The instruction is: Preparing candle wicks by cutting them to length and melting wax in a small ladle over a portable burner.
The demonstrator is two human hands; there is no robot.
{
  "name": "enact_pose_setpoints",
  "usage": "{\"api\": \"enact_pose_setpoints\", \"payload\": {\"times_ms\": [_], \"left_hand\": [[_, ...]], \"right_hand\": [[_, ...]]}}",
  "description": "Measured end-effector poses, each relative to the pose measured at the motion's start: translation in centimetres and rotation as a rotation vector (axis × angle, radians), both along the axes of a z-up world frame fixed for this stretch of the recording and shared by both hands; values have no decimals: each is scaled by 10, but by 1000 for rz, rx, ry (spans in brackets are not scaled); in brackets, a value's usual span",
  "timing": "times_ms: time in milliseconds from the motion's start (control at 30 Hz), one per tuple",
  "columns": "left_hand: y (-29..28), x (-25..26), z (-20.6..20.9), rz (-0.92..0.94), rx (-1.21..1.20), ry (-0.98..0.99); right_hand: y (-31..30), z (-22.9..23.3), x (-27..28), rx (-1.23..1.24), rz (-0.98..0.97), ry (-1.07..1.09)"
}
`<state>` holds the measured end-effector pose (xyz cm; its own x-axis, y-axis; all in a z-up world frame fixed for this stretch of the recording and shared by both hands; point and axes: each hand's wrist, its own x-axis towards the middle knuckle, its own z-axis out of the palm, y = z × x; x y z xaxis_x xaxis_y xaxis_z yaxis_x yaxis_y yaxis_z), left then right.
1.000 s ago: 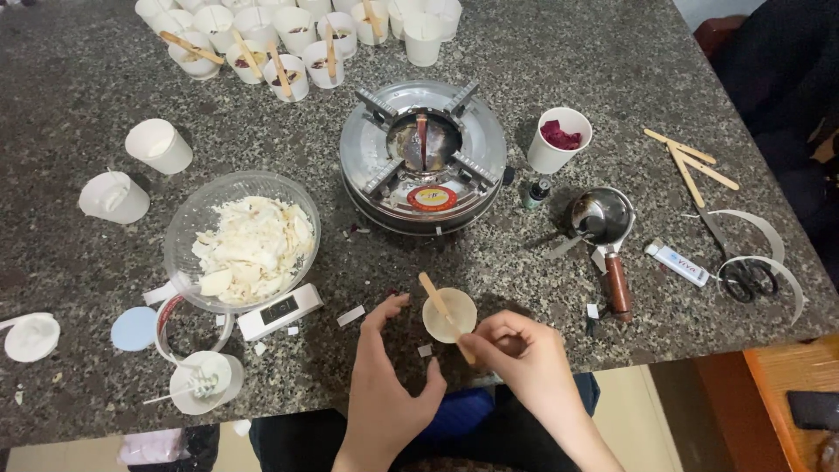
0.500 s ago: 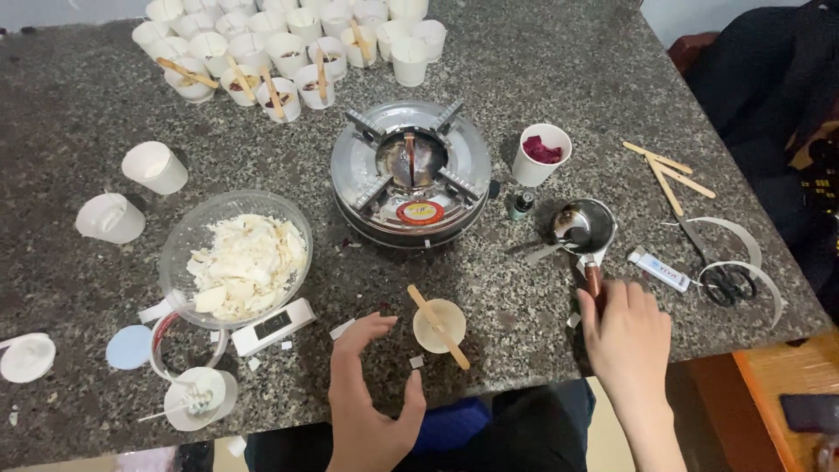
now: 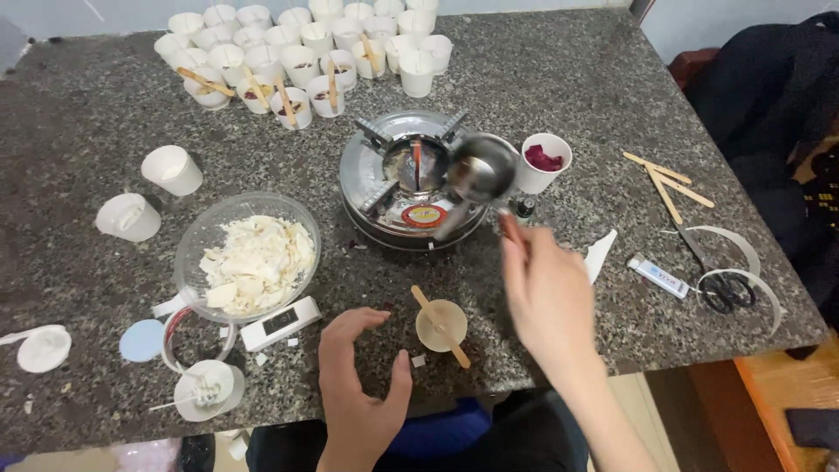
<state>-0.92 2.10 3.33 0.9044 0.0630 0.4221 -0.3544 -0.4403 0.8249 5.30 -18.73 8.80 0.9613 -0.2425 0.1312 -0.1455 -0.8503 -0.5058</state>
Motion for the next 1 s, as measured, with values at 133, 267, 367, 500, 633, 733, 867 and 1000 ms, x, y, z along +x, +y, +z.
{"api": "enact_pose_setpoints", "payload": {"times_ms": [133, 267, 367, 500, 633, 733, 867, 1000], "left_hand": [[8, 1, 3, 8, 15, 13], [21, -1, -1, 36, 60, -5], [29, -5, -8, 68, 54, 5], [33, -13, -22, 61, 77, 41], [36, -20, -33, 63, 72, 49], [37, -21, -31, 91, 61, 89], [40, -22, -40, 100, 78, 92], [39, -22, -46, 108, 98, 105]], "right_hand": [[26, -17, 34, -72, 119, -147], [35, -43, 56, -78, 158, -259], [37, -58, 63, -156, 143, -288], [36, -63, 66, -233, 137, -334], [36, -75, 71, -272, 131, -315], [37, -72, 69, -280, 108, -268], [40, -68, 62, -352, 88, -316], [34, -62, 53, -505, 66, -471]]}}
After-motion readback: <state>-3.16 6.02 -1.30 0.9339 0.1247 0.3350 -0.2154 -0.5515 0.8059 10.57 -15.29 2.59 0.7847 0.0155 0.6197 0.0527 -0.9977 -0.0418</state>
